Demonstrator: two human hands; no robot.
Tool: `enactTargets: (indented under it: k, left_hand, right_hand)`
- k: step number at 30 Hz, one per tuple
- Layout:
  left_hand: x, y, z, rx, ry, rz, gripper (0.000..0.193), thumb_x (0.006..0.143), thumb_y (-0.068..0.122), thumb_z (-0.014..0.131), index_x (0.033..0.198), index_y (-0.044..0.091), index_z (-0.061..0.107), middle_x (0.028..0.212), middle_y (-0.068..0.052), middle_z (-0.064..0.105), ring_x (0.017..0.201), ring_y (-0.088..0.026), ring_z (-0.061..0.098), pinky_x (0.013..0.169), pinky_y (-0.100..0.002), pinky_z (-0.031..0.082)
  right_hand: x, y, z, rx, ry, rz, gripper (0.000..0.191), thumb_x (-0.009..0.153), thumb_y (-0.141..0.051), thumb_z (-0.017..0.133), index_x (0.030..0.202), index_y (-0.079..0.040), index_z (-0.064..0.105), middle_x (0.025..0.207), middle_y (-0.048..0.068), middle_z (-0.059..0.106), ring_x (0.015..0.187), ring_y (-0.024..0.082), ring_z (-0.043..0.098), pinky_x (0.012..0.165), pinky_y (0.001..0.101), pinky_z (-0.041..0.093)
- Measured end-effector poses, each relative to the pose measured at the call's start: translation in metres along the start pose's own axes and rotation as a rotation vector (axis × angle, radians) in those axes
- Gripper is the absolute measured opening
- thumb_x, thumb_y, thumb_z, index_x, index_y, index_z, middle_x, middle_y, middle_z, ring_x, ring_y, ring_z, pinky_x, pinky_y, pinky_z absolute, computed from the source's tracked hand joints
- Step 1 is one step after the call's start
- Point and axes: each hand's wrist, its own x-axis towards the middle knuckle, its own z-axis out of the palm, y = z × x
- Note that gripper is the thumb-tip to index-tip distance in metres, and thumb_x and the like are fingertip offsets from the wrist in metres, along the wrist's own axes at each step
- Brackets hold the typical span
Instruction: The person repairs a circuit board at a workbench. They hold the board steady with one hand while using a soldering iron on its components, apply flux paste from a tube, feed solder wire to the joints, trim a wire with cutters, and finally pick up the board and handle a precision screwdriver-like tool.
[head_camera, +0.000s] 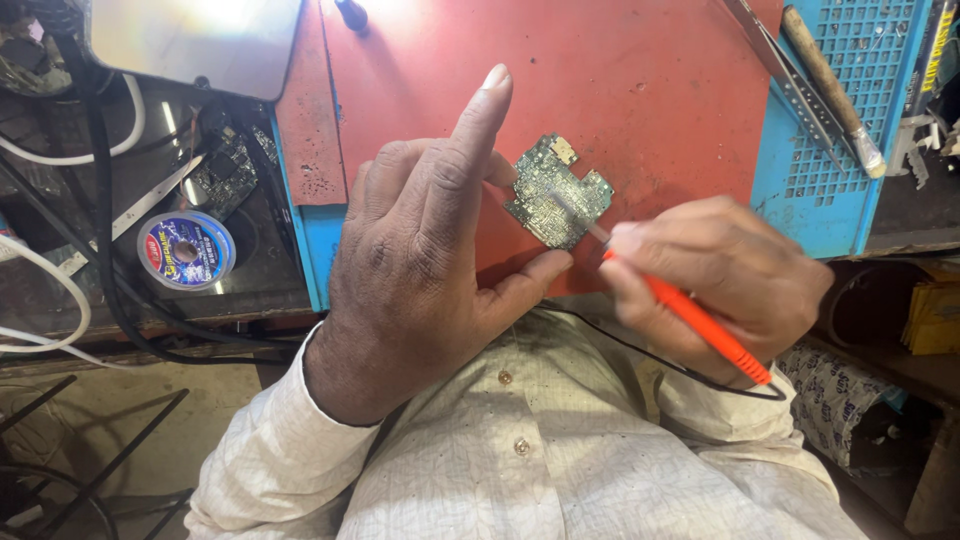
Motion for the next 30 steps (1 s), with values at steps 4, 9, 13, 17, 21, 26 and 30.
enactTargets:
  k: [4, 9, 13, 17, 21, 26, 30]
  left_hand:
    - [0.0, 0.0, -0.001, -0.004, -0.003, -0.007, 0.106, 0.079, 0.028, 0.095, 0.156, 0.002, 0.025, 0.112, -0.003, 0.062, 0.11, -0.023, 0.058, 0.102, -0.041, 0.046]
    - [0.0, 0.0, -0.002, -0.016, -0.006, -0.013, 0.107, 0.078, 0.027, 0.095, 0.155, 0.001, 0.025, 0.112, -0.003, 0.061, 0.108, -0.023, 0.058, 0.103, -0.041, 0.046]
    - [0.0, 0.0, -0.003, -0.02, -0.006, -0.014, 0.107, 0.078, 0.027, 0.095, 0.155, 0.0, 0.025, 0.111, -0.003, 0.061, 0.108, -0.023, 0.058, 0.102, -0.041, 0.046]
    - [0.0, -0.002, -0.004, -0.021, -0.009, -0.003, 0.107, 0.079, 0.027, 0.095, 0.155, 0.0, 0.024, 0.111, -0.003, 0.061, 0.108, -0.022, 0.058, 0.102, -0.041, 0.045]
    - [0.0, -0.003, -0.004, -0.025, -0.006, -0.009, 0.109, 0.078, 0.027, 0.095, 0.155, 0.001, 0.023, 0.112, -0.003, 0.061, 0.107, -0.022, 0.058, 0.102, -0.04, 0.046]
    - [-0.001, -0.004, -0.003, -0.013, 0.004, -0.002, 0.11, 0.077, 0.028, 0.095, 0.155, 0.001, 0.022, 0.117, -0.006, 0.061, 0.11, -0.025, 0.058, 0.103, -0.041, 0.046]
    - [-0.001, -0.004, -0.003, -0.017, 0.004, 0.002, 0.111, 0.079, 0.029, 0.096, 0.156, 0.001, 0.021, 0.119, -0.007, 0.061, 0.111, -0.026, 0.058, 0.105, -0.042, 0.046]
  right_hand:
    - [0.007, -0.004, 0.001, 0.036, 0.004, 0.03, 0.027, 0.084, -0.001, 0.079, 0.107, 0.006, 0.067, 0.097, 0.015, 0.07, 0.081, 0.023, 0.072, 0.067, 0.0314, 0.061]
    - [0.011, -0.012, 0.005, 0.043, 0.082, 0.096, 0.025, 0.084, -0.001, 0.081, 0.105, 0.004, 0.069, 0.096, 0.015, 0.071, 0.081, 0.023, 0.073, 0.068, 0.0318, 0.062]
    - [0.013, -0.01, 0.004, 0.016, 0.042, 0.079, 0.026, 0.084, 0.0, 0.081, 0.105, 0.006, 0.068, 0.096, 0.017, 0.07, 0.081, 0.024, 0.072, 0.067, 0.0314, 0.061]
    - [0.013, -0.007, 0.003, 0.01, 0.011, 0.037, 0.026, 0.084, 0.0, 0.08, 0.105, 0.007, 0.067, 0.095, 0.017, 0.071, 0.08, 0.023, 0.072, 0.066, 0.0305, 0.06]
    - [0.008, -0.007, 0.007, 0.024, 0.066, 0.111, 0.024, 0.085, 0.0, 0.08, 0.105, 0.004, 0.067, 0.095, 0.016, 0.071, 0.081, 0.023, 0.073, 0.068, 0.0312, 0.062]
    - [0.0, -0.002, 0.01, 0.029, 0.04, 0.067, 0.024, 0.089, -0.001, 0.08, 0.109, 0.004, 0.068, 0.1, 0.015, 0.072, 0.086, 0.021, 0.074, 0.073, 0.0309, 0.063]
    - [-0.002, 0.0, 0.01, -0.008, 0.025, 0.015, 0.023, 0.089, -0.001, 0.081, 0.107, 0.006, 0.069, 0.099, 0.016, 0.073, 0.086, 0.023, 0.074, 0.073, 0.0322, 0.063]
